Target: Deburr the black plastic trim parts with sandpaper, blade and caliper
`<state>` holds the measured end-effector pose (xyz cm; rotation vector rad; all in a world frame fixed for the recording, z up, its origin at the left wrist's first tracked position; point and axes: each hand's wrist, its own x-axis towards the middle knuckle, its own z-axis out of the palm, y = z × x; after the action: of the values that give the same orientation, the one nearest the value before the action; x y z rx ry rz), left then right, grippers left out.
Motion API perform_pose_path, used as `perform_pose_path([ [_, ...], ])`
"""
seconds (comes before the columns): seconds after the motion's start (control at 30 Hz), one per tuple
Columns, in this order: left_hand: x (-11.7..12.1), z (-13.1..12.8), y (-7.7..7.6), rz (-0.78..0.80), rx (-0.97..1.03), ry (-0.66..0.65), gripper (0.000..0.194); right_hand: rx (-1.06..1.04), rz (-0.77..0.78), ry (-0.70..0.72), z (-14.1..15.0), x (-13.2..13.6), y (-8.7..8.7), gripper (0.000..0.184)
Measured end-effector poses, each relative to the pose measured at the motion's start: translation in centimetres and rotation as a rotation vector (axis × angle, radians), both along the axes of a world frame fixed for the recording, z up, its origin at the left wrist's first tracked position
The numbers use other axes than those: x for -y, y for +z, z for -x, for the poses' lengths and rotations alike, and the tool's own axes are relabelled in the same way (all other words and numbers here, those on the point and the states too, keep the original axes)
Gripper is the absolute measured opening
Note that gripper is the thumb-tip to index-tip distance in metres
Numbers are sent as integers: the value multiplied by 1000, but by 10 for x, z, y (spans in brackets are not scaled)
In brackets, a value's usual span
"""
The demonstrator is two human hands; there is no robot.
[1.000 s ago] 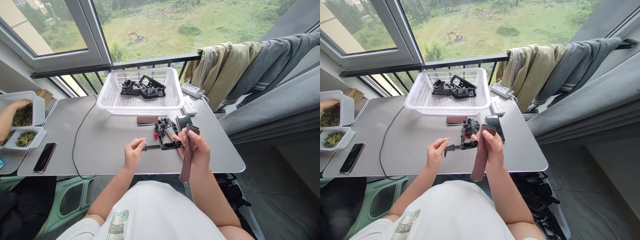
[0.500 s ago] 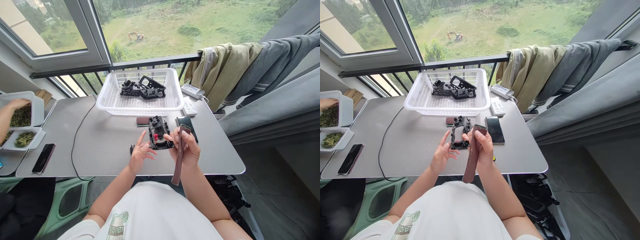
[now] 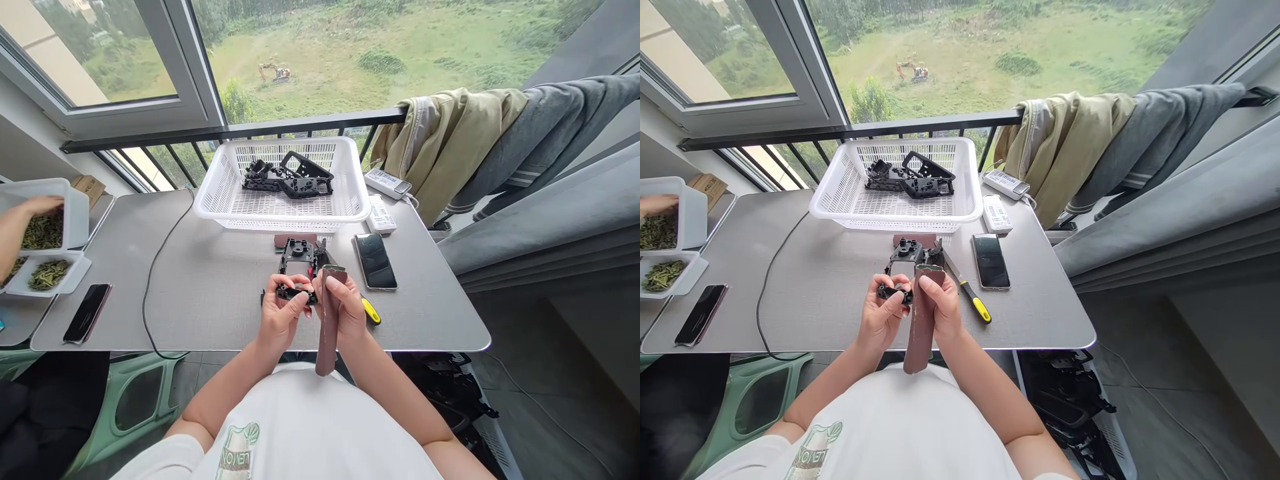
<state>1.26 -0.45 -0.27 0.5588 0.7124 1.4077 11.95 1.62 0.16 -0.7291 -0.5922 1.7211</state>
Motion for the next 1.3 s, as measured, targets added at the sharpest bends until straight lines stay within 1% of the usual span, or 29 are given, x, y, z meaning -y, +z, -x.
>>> perform_pose_path([
  [0.1, -2, 1, 1, 13, -45, 39, 35, 30, 10, 10, 0, -1, -2, 31],
  [0.23, -5, 3, -3, 15, -163, 149, 35, 101, 22, 9, -8, -5, -5, 31],
  [0.33, -6, 6, -10, -26, -309, 221, 36, 245, 5, 19, -19, -6, -3, 28],
  [0.4, -6, 7, -16, -66, -426, 259, 36, 427, -95, 45, -25, -4, 3, 24],
  [0.5, -4, 9, -22, -152, -593, 291, 34, 751, -344, 80, -27, 2, 15, 13],
  [0.6, -3, 10, -25, -270, -739, 311, 30, 1009, -538, 49, -24, 7, 22, 10],
  [0.67, -2, 11, -26, -353, -818, 327, 25, 1124, -608, 13, -21, 9, 22, 12],
  [0.73, -2, 11, -27, -428, -881, 337, 21, 1202, -627, -6, -20, 11, 21, 13],
  [0.83, -2, 11, -28, -509, -945, 338, 16, 1264, -596, -14, -20, 13, 21, 13],
  [0.93, -2, 11, -28, -537, -953, 333, 13, 1277, -555, -12, -21, 15, 25, 15],
  [1.1, -1, 9, -27, -435, -852, 299, 17, 1251, -537, 54, -20, 16, 28, 15],
  [1.2, 0, 8, -26, -376, -778, 291, 22, 1230, -490, 37, -20, 15, 28, 18],
  [1.3, 0, 7, -22, -297, -701, 282, 22, 1112, -391, 4, -25, 13, 29, 17],
])
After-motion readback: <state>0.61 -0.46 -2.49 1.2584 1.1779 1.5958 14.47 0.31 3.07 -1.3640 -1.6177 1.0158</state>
